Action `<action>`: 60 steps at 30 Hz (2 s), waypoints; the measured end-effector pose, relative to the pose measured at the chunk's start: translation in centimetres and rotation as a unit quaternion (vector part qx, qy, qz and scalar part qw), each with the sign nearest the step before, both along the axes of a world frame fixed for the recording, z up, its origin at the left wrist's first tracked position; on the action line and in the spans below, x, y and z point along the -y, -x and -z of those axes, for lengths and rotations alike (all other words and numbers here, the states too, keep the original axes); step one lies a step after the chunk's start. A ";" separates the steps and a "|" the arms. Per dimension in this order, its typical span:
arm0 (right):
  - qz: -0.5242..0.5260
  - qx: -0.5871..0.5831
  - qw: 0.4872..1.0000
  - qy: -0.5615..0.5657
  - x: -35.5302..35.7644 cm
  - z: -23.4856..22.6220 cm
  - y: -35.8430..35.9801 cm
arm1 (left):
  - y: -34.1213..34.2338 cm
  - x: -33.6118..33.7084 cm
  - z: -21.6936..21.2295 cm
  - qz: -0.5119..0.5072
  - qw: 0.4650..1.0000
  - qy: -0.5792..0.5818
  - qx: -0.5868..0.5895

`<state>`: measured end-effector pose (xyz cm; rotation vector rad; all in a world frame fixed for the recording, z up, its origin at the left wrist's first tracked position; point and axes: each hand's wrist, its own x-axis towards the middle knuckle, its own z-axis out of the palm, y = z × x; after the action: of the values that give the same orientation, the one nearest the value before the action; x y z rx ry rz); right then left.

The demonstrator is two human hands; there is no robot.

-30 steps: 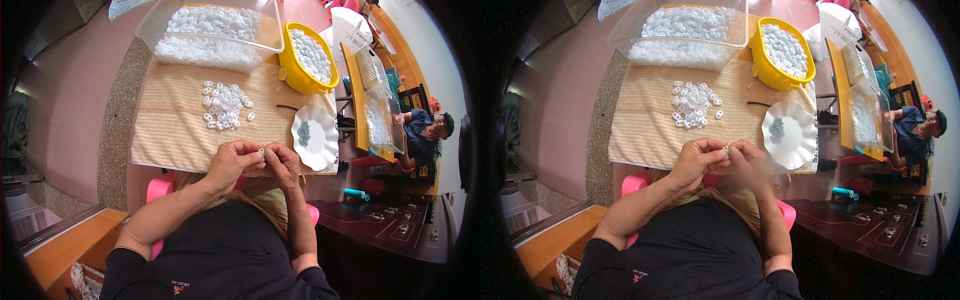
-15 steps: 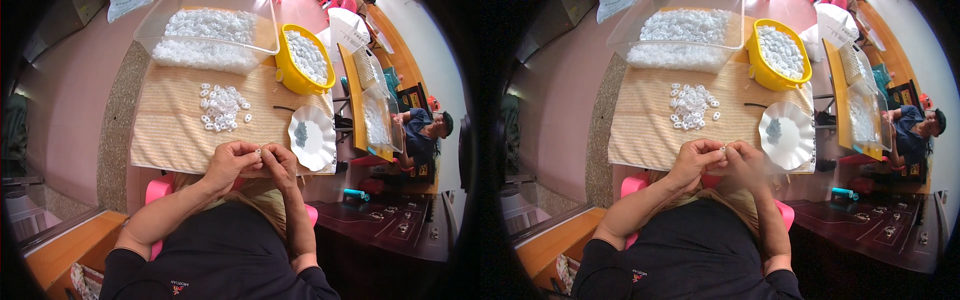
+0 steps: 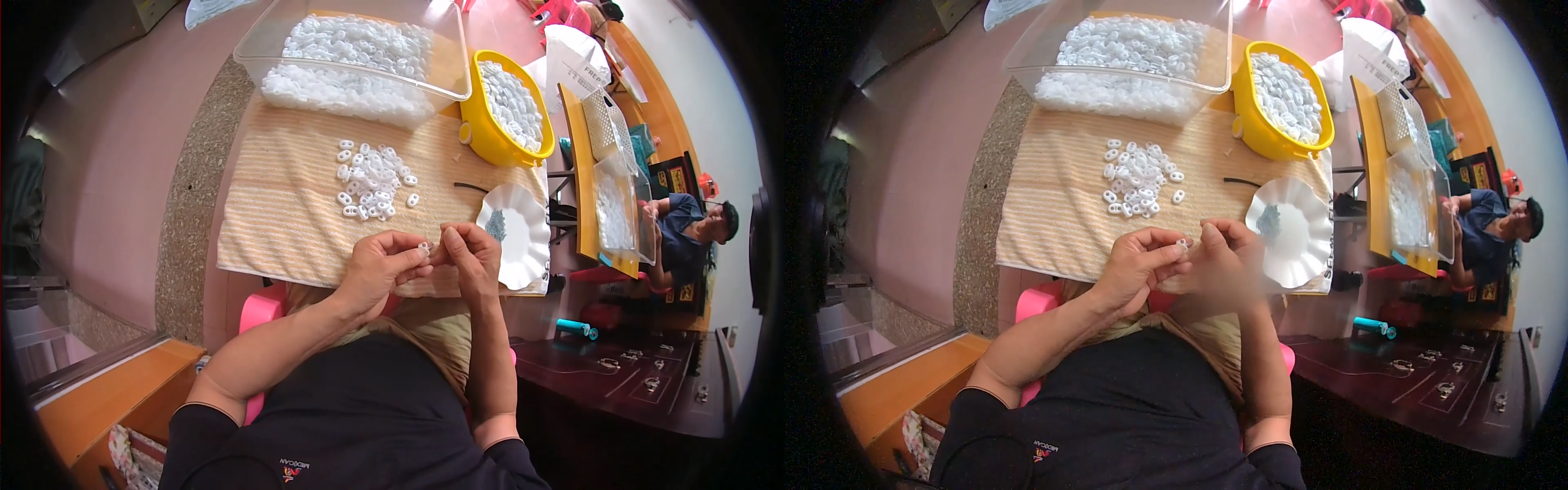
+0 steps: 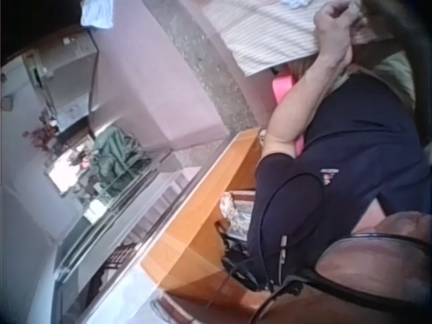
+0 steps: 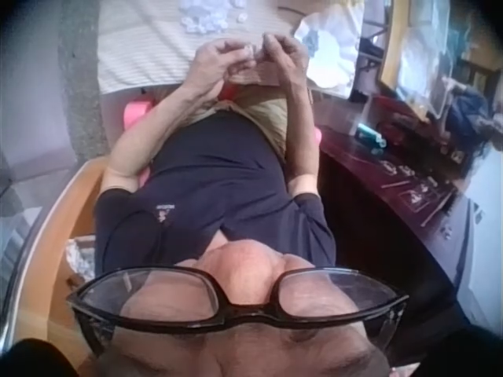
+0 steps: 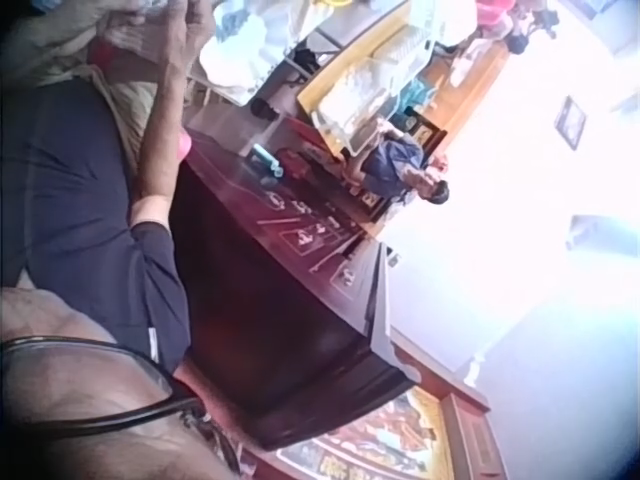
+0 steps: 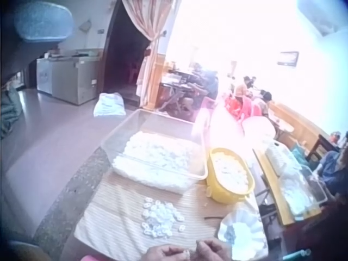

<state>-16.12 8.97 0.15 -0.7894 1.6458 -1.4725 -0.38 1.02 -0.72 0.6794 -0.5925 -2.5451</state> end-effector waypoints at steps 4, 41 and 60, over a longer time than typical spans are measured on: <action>-0.016 -0.120 0.993 -0.016 2.6 -1.5 0.3 | -0.3 0.4 0.2 -0.025 0.999 -0.012 -0.016; -0.091 -0.571 0.815 0.016 3.1 -1.8 -0.5 | -0.2 0.7 -0.4 -0.070 0.997 -0.019 -0.029; -0.047 -0.499 0.863 -0.066 2.9 -1.1 -0.5 | -0.4 0.9 -0.6 -0.077 0.997 -0.021 -0.023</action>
<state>-15.66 6.04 1.26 -1.6998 2.3465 -0.8585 -0.02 0.08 -0.15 0.6524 -0.4549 -2.4292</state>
